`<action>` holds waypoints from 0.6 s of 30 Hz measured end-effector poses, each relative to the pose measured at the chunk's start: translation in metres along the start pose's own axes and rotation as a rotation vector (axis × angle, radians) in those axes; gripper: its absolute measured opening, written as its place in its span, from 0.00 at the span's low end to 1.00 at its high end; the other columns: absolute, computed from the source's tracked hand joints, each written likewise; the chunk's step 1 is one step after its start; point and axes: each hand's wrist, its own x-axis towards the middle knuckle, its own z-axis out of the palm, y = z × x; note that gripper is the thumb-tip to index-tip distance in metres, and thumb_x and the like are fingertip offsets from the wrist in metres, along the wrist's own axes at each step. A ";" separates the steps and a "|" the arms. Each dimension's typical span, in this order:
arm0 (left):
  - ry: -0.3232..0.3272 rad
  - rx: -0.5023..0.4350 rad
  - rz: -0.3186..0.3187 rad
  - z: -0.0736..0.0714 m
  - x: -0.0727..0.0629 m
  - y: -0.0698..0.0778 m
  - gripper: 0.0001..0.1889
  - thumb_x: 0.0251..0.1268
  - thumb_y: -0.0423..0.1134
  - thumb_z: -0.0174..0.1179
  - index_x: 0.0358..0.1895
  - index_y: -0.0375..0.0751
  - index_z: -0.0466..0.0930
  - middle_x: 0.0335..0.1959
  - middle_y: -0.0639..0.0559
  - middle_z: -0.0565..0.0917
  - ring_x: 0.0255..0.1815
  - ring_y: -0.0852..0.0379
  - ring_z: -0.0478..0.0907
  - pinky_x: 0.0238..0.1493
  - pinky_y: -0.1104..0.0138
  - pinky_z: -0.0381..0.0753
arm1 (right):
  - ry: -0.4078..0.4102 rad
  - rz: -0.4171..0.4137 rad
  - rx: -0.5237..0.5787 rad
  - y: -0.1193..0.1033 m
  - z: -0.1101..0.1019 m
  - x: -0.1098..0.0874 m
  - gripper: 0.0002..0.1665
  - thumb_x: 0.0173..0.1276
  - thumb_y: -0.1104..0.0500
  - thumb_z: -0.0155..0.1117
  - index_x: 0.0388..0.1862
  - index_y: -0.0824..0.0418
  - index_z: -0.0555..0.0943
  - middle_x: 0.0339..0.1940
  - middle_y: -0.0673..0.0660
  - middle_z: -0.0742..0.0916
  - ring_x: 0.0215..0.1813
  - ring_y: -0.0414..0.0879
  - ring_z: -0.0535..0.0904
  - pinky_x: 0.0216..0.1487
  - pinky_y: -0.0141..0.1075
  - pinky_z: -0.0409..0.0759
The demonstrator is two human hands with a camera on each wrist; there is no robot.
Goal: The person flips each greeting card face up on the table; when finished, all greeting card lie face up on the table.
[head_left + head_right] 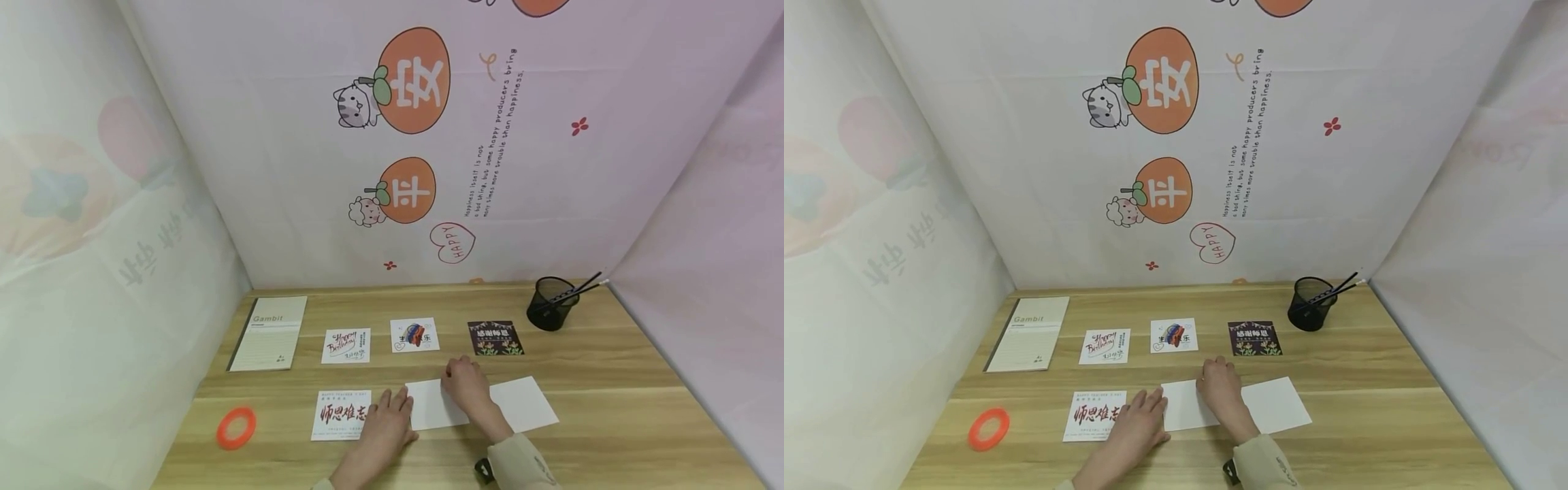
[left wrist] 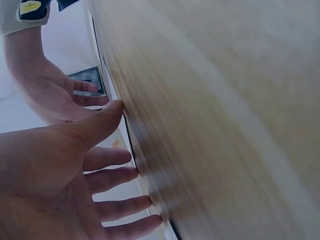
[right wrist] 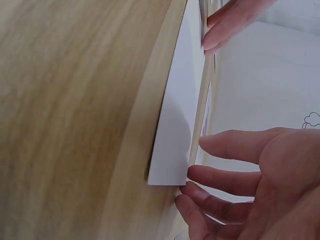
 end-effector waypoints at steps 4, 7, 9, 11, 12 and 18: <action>-0.001 0.011 -0.004 -0.001 0.001 0.001 0.33 0.53 0.58 0.65 0.60 0.42 0.77 0.65 0.45 0.73 0.62 0.40 0.72 0.49 0.49 0.80 | -0.036 0.011 0.019 0.002 -0.001 0.000 0.07 0.53 0.63 0.70 0.29 0.63 0.81 0.28 0.57 0.77 0.30 0.50 0.73 0.27 0.41 0.73; -0.001 0.016 -0.004 -0.001 0.001 0.001 0.33 0.53 0.58 0.65 0.60 0.42 0.77 0.65 0.45 0.73 0.62 0.40 0.72 0.49 0.49 0.80 | -0.054 0.017 0.043 0.003 -0.001 0.000 0.09 0.52 0.63 0.71 0.32 0.65 0.82 0.29 0.57 0.78 0.31 0.51 0.74 0.28 0.42 0.74; 0.005 0.018 -0.003 0.000 0.001 0.000 0.33 0.53 0.57 0.65 0.60 0.42 0.77 0.65 0.45 0.73 0.61 0.40 0.72 0.49 0.48 0.80 | -0.069 0.026 0.069 0.004 -0.001 0.002 0.10 0.52 0.64 0.71 0.34 0.66 0.82 0.30 0.57 0.79 0.31 0.50 0.74 0.29 0.42 0.75; 0.012 0.021 -0.001 0.000 0.001 0.000 0.33 0.53 0.57 0.65 0.60 0.42 0.77 0.65 0.44 0.74 0.61 0.40 0.72 0.49 0.48 0.80 | -0.085 0.028 0.107 0.006 -0.001 0.003 0.11 0.52 0.65 0.71 0.35 0.66 0.82 0.30 0.57 0.79 0.31 0.50 0.74 0.30 0.42 0.76; 0.017 0.025 0.000 0.000 0.001 0.000 0.32 0.53 0.57 0.65 0.59 0.42 0.77 0.64 0.44 0.74 0.61 0.40 0.72 0.49 0.48 0.80 | -0.092 0.027 0.128 0.007 0.000 0.003 0.11 0.52 0.66 0.71 0.35 0.67 0.82 0.31 0.57 0.79 0.32 0.49 0.74 0.31 0.42 0.76; 0.029 0.017 0.002 0.000 0.002 0.000 0.32 0.53 0.57 0.65 0.59 0.41 0.78 0.63 0.42 0.74 0.60 0.40 0.72 0.48 0.49 0.81 | -0.091 0.012 0.258 0.014 0.001 0.006 0.12 0.50 0.72 0.68 0.36 0.69 0.82 0.32 0.59 0.79 0.33 0.48 0.74 0.35 0.42 0.79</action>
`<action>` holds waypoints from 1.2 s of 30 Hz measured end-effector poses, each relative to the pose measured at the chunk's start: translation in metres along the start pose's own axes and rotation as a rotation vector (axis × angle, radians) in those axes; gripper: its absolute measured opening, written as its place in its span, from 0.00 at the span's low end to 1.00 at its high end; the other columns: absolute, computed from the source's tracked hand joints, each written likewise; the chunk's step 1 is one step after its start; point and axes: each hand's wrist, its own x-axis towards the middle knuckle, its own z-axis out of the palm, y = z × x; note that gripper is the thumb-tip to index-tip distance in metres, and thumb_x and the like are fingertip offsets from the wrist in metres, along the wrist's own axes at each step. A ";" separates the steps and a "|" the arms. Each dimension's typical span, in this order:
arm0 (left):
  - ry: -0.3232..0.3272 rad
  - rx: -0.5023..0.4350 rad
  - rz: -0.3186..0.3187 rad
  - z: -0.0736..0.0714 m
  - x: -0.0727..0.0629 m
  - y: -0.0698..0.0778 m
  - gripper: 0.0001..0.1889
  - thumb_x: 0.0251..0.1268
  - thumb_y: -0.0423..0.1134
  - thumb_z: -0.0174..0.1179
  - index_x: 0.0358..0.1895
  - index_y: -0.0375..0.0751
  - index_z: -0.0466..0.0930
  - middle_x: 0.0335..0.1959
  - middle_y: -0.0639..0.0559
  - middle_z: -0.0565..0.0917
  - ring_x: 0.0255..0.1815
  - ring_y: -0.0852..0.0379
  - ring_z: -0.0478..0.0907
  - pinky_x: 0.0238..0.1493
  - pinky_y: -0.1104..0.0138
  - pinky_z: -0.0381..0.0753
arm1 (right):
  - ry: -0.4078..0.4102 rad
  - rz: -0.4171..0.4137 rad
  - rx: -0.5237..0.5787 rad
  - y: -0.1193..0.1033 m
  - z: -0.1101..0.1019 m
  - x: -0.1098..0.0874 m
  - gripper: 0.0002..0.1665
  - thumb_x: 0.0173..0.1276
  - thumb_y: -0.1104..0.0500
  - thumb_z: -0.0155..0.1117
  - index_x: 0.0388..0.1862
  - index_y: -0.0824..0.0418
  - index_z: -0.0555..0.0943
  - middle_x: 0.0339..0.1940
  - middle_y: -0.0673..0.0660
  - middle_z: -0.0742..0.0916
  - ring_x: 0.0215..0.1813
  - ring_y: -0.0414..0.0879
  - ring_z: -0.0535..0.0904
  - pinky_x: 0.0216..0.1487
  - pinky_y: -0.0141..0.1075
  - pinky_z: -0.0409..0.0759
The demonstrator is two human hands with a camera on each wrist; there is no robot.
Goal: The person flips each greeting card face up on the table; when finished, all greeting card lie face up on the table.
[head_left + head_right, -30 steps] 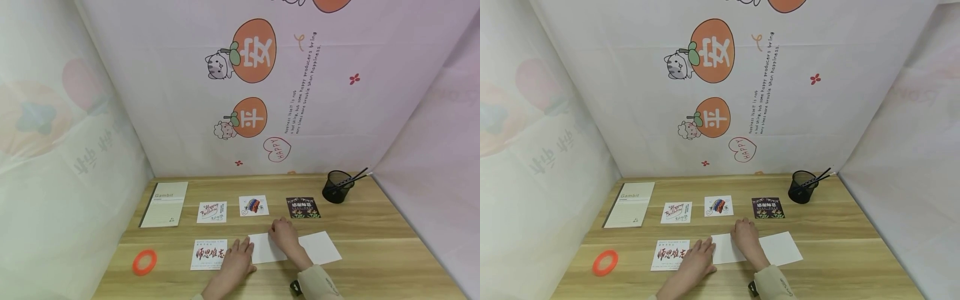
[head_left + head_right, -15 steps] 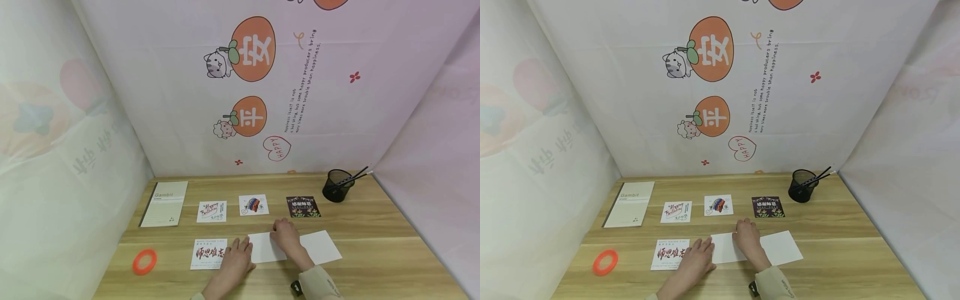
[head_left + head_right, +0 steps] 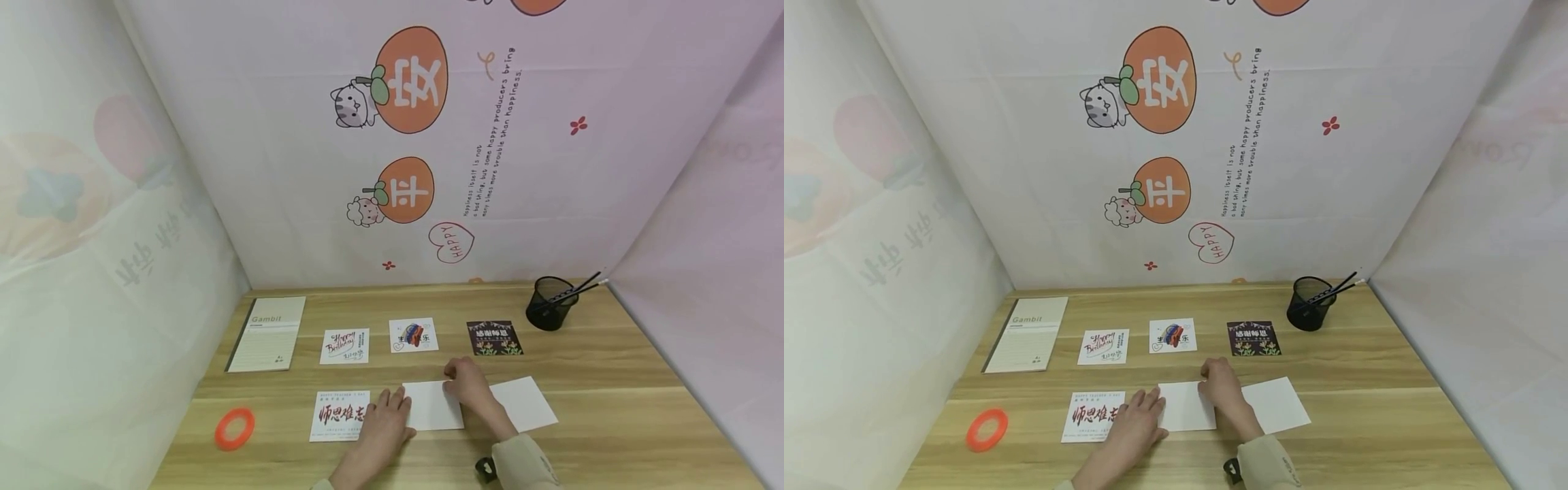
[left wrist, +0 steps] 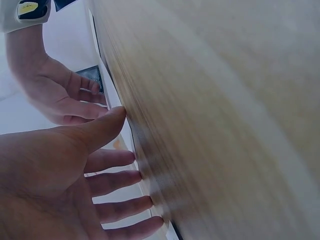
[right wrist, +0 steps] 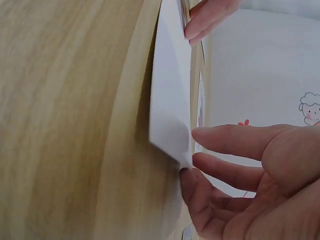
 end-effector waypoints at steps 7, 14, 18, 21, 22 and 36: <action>-0.004 -0.008 -0.009 -0.001 0.001 -0.001 0.32 0.53 0.56 0.65 0.59 0.40 0.78 0.63 0.41 0.74 0.60 0.41 0.73 0.48 0.48 0.81 | 0.005 0.012 0.089 0.005 -0.004 0.002 0.08 0.50 0.73 0.67 0.32 0.70 0.82 0.29 0.59 0.81 0.31 0.48 0.74 0.31 0.38 0.78; -0.013 -0.014 -0.015 0.000 0.001 -0.002 0.32 0.54 0.56 0.65 0.59 0.40 0.78 0.63 0.41 0.74 0.60 0.41 0.73 0.49 0.49 0.80 | -0.077 0.110 0.178 0.005 -0.008 0.002 0.02 0.58 0.69 0.67 0.26 0.68 0.83 0.22 0.54 0.82 0.24 0.44 0.77 0.23 0.33 0.78; -0.003 -0.004 -0.008 -0.001 0.002 -0.003 0.32 0.53 0.56 0.66 0.58 0.39 0.78 0.63 0.40 0.75 0.59 0.41 0.73 0.47 0.50 0.81 | -0.099 0.109 0.196 0.006 -0.010 0.003 0.03 0.59 0.67 0.67 0.26 0.66 0.82 0.21 0.53 0.81 0.24 0.44 0.76 0.23 0.32 0.76; 0.006 0.000 -0.005 -0.002 0.002 -0.003 0.33 0.52 0.56 0.66 0.58 0.38 0.78 0.62 0.40 0.75 0.59 0.42 0.74 0.47 0.51 0.81 | -0.113 0.118 0.223 0.006 -0.011 0.004 0.03 0.60 0.66 0.66 0.27 0.64 0.82 0.20 0.53 0.80 0.23 0.44 0.74 0.23 0.32 0.74; 0.008 -0.002 -0.005 -0.002 0.002 -0.003 0.33 0.51 0.56 0.67 0.58 0.38 0.78 0.62 0.41 0.75 0.59 0.42 0.74 0.46 0.51 0.81 | -0.117 0.121 0.228 0.006 -0.011 0.004 0.03 0.61 0.66 0.66 0.28 0.63 0.82 0.20 0.53 0.80 0.23 0.44 0.74 0.23 0.32 0.73; -0.052 -0.011 -0.002 -0.003 0.002 -0.007 0.30 0.54 0.54 0.66 0.58 0.40 0.78 0.63 0.47 0.76 0.61 0.44 0.74 0.50 0.51 0.80 | -0.120 0.121 0.298 0.002 -0.021 0.002 0.03 0.65 0.67 0.63 0.34 0.66 0.83 0.23 0.54 0.82 0.26 0.44 0.75 0.24 0.32 0.73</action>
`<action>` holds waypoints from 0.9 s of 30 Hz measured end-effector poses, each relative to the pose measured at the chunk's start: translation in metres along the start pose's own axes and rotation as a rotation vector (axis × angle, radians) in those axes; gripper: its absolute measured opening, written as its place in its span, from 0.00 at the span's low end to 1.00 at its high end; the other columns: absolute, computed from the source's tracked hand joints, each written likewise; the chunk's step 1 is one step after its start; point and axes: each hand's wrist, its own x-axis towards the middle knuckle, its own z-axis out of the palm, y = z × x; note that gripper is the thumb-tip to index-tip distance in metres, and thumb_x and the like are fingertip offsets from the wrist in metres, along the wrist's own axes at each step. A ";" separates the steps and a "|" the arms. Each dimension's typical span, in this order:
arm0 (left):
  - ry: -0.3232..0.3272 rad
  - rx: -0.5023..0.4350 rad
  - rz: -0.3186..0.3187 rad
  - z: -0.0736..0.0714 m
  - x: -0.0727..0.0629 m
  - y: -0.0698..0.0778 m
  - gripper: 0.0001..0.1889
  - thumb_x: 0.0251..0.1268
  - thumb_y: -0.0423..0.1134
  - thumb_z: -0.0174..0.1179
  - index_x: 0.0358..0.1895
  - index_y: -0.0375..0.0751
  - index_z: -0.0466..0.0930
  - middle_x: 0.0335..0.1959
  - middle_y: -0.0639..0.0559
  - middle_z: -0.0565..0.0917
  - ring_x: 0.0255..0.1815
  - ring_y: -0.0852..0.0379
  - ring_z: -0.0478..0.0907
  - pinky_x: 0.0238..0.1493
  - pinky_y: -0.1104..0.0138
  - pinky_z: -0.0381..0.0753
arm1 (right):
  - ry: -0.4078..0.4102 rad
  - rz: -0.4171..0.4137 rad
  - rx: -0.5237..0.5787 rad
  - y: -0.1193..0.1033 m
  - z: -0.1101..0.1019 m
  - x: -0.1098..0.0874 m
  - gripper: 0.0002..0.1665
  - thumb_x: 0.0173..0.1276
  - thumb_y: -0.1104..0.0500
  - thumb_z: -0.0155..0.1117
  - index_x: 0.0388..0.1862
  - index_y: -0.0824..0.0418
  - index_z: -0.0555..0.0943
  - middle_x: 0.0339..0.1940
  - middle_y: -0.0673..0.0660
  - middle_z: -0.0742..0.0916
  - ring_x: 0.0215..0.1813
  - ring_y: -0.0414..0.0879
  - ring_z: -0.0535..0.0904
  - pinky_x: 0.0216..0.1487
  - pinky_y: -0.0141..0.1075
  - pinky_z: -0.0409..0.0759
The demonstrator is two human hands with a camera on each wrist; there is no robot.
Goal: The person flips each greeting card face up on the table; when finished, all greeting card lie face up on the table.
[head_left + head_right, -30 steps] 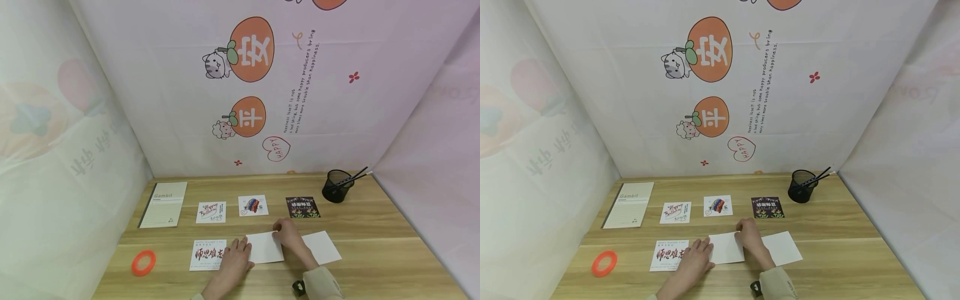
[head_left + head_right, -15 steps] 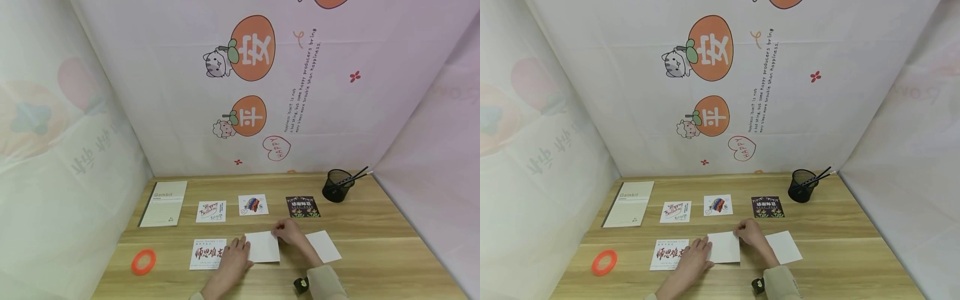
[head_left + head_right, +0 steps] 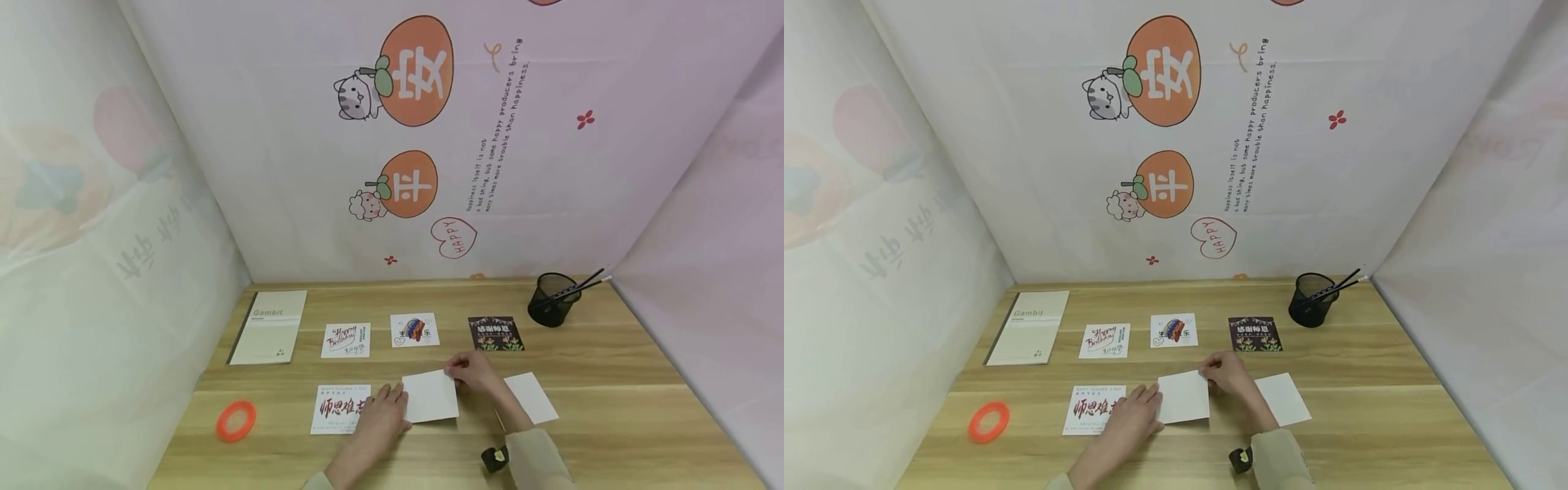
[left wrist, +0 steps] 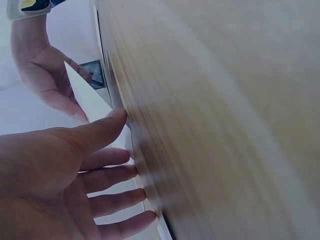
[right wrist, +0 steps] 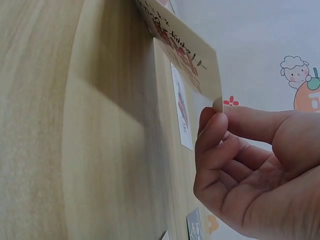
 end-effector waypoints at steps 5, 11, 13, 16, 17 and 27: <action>0.000 0.009 0.015 -0.002 0.000 0.000 0.29 0.55 0.54 0.65 0.58 0.41 0.79 0.63 0.47 0.76 0.60 0.45 0.74 0.49 0.52 0.81 | -0.010 -0.019 0.028 -0.003 -0.002 -0.001 0.03 0.65 0.67 0.63 0.34 0.67 0.83 0.21 0.54 0.81 0.24 0.43 0.75 0.23 0.30 0.72; -0.006 0.014 0.023 -0.004 -0.001 -0.001 0.29 0.55 0.53 0.65 0.58 0.41 0.79 0.63 0.47 0.76 0.60 0.44 0.75 0.49 0.52 0.81 | -0.032 -0.024 0.063 -0.005 -0.004 -0.001 0.05 0.65 0.68 0.62 0.36 0.69 0.83 0.22 0.56 0.82 0.24 0.42 0.75 0.24 0.30 0.73; -0.008 0.013 0.026 -0.003 0.000 -0.001 0.29 0.56 0.53 0.65 0.58 0.41 0.78 0.63 0.47 0.76 0.60 0.44 0.74 0.49 0.52 0.81 | -0.038 -0.015 0.076 -0.006 -0.004 -0.001 0.05 0.65 0.68 0.62 0.37 0.69 0.83 0.23 0.57 0.82 0.24 0.42 0.75 0.24 0.31 0.73; -0.018 0.002 0.028 -0.002 -0.001 -0.002 0.29 0.57 0.53 0.64 0.59 0.41 0.77 0.63 0.48 0.76 0.61 0.43 0.74 0.51 0.51 0.81 | -0.042 -0.011 0.095 -0.008 -0.005 -0.002 0.06 0.66 0.67 0.62 0.37 0.68 0.84 0.23 0.58 0.83 0.25 0.43 0.75 0.24 0.32 0.73; -0.019 -0.005 0.028 -0.001 -0.001 -0.002 0.29 0.57 0.53 0.64 0.59 0.41 0.77 0.63 0.48 0.76 0.61 0.42 0.74 0.51 0.50 0.80 | -0.043 -0.011 0.101 -0.009 -0.005 -0.002 0.06 0.66 0.67 0.62 0.37 0.68 0.84 0.23 0.57 0.83 0.25 0.44 0.75 0.24 0.32 0.73; 0.030 -0.044 0.070 -0.001 0.000 -0.001 0.27 0.56 0.52 0.65 0.57 0.39 0.78 0.59 0.47 0.79 0.58 0.45 0.77 0.49 0.51 0.81 | -0.052 -0.026 0.150 -0.013 -0.007 0.000 0.10 0.66 0.60 0.64 0.39 0.67 0.84 0.23 0.55 0.83 0.27 0.47 0.78 0.27 0.36 0.78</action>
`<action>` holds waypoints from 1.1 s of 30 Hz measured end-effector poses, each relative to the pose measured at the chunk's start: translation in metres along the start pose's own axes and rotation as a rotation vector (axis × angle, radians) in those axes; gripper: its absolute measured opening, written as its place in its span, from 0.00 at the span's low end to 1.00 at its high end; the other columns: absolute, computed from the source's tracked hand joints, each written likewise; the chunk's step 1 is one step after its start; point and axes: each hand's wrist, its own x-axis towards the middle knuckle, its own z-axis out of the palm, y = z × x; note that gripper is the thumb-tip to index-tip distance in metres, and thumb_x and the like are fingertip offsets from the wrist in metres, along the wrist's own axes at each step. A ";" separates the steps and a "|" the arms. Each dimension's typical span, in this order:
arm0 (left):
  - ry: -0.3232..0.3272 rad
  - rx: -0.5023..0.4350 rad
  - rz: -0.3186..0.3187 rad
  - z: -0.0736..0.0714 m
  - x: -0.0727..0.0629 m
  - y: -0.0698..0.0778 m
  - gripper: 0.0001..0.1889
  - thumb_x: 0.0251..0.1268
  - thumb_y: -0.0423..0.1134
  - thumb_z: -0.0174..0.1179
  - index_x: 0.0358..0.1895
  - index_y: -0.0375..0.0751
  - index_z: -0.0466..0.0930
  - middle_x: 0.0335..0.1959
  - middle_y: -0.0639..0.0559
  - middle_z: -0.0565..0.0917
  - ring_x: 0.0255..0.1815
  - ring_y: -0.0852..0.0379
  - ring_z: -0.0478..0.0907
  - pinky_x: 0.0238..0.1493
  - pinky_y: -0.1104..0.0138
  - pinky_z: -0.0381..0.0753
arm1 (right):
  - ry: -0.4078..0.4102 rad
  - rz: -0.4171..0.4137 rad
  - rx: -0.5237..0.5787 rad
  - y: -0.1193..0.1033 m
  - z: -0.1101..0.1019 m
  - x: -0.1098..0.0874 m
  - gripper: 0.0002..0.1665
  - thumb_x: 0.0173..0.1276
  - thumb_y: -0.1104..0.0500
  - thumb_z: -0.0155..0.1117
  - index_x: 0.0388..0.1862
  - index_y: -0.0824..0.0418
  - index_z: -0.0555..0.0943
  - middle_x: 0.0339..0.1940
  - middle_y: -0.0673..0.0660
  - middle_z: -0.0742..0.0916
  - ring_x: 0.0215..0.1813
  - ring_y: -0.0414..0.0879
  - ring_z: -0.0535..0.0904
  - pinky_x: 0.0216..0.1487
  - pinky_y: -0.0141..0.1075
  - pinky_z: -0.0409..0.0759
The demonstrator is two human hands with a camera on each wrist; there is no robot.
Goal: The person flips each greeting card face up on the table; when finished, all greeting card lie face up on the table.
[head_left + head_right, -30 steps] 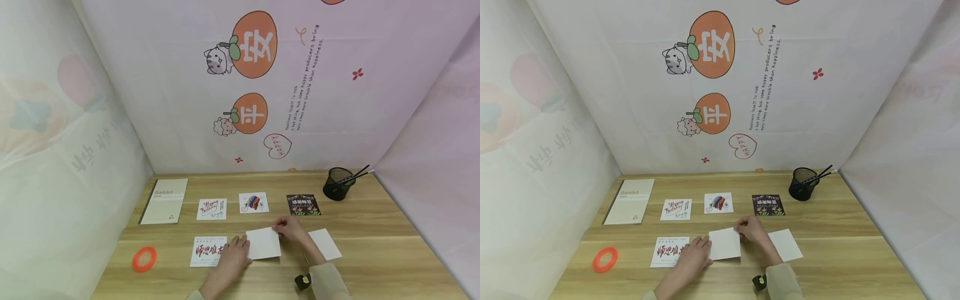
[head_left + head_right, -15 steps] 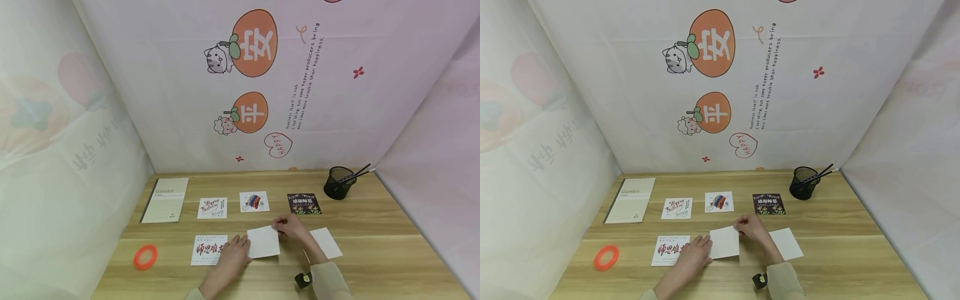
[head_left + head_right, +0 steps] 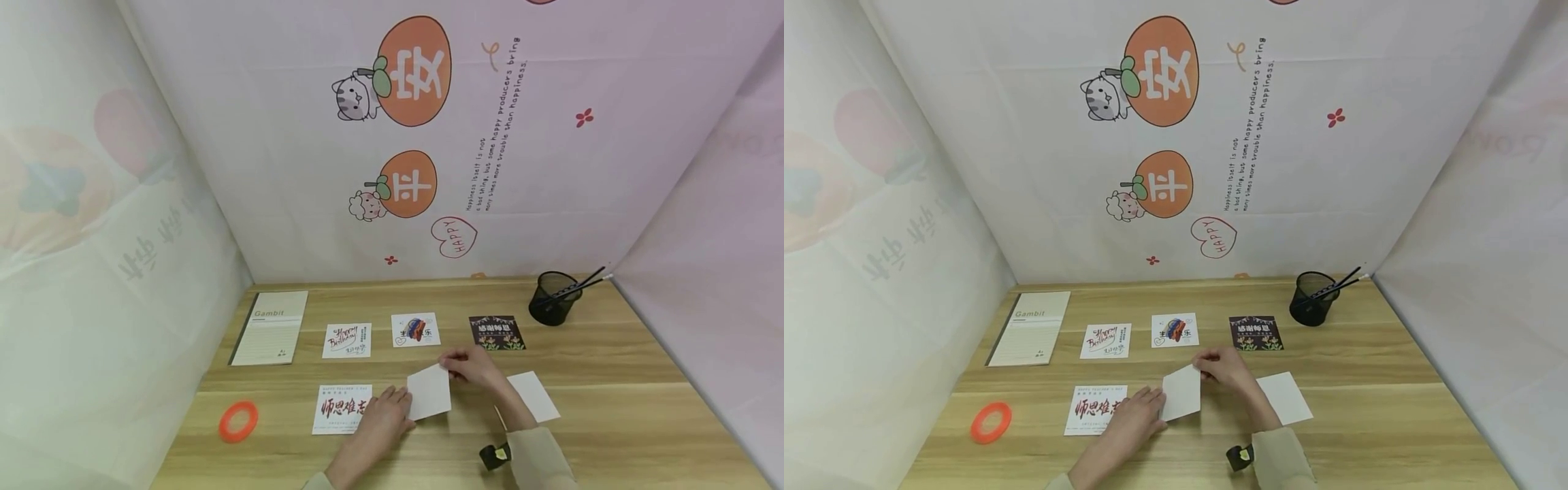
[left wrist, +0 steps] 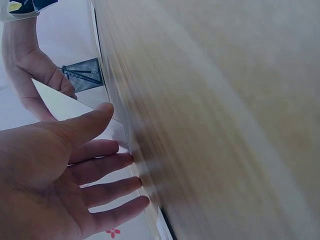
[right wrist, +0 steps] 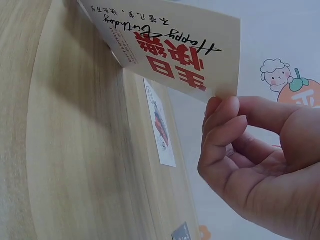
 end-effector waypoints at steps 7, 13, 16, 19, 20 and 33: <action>0.053 0.020 0.036 -0.003 -0.002 0.002 0.26 0.58 0.47 0.66 0.57 0.37 0.77 0.54 0.46 0.82 0.54 0.49 0.79 0.46 0.58 0.83 | -0.070 -0.011 0.112 -0.003 0.003 -0.001 0.19 0.67 0.57 0.64 0.46 0.73 0.81 0.30 0.57 0.85 0.33 0.49 0.81 0.42 0.47 0.84; 0.096 0.004 0.034 -0.002 -0.003 0.004 0.25 0.58 0.45 0.67 0.56 0.36 0.77 0.50 0.46 0.84 0.48 0.51 0.81 0.39 0.63 0.83 | -0.134 -0.037 0.160 -0.004 0.008 -0.002 0.22 0.70 0.56 0.60 0.51 0.75 0.78 0.34 0.58 0.86 0.36 0.49 0.82 0.46 0.49 0.83; 0.131 -0.006 0.033 -0.001 -0.002 0.005 0.23 0.57 0.43 0.67 0.55 0.35 0.79 0.48 0.46 0.85 0.45 0.51 0.82 0.35 0.65 0.83 | -0.149 -0.056 0.175 -0.003 0.011 -0.001 0.22 0.72 0.57 0.57 0.52 0.76 0.77 0.33 0.59 0.86 0.36 0.50 0.83 0.45 0.48 0.84; 0.168 -0.019 0.032 0.001 -0.001 0.004 0.22 0.56 0.41 0.68 0.53 0.35 0.80 0.43 0.47 0.86 0.39 0.53 0.83 0.29 0.67 0.82 | -0.183 -0.086 0.209 -0.002 0.014 0.002 0.24 0.77 0.56 0.49 0.54 0.78 0.75 0.35 0.62 0.87 0.38 0.57 0.84 0.44 0.49 0.84; 0.180 -0.028 0.031 0.001 -0.001 0.004 0.21 0.56 0.40 0.68 0.52 0.35 0.80 0.41 0.47 0.86 0.37 0.53 0.82 0.28 0.67 0.81 | -0.197 -0.098 0.218 -0.001 0.016 0.003 0.25 0.78 0.55 0.47 0.54 0.78 0.74 0.36 0.63 0.87 0.39 0.59 0.84 0.44 0.49 0.84; 0.161 -0.104 -0.008 -0.003 -0.001 0.005 0.21 0.56 0.37 0.67 0.53 0.33 0.80 0.40 0.42 0.85 0.34 0.51 0.84 0.29 0.65 0.83 | -0.289 -0.133 0.147 0.024 0.044 0.014 0.17 0.76 0.60 0.49 0.53 0.72 0.76 0.29 0.54 0.84 0.33 0.50 0.81 0.30 0.39 0.81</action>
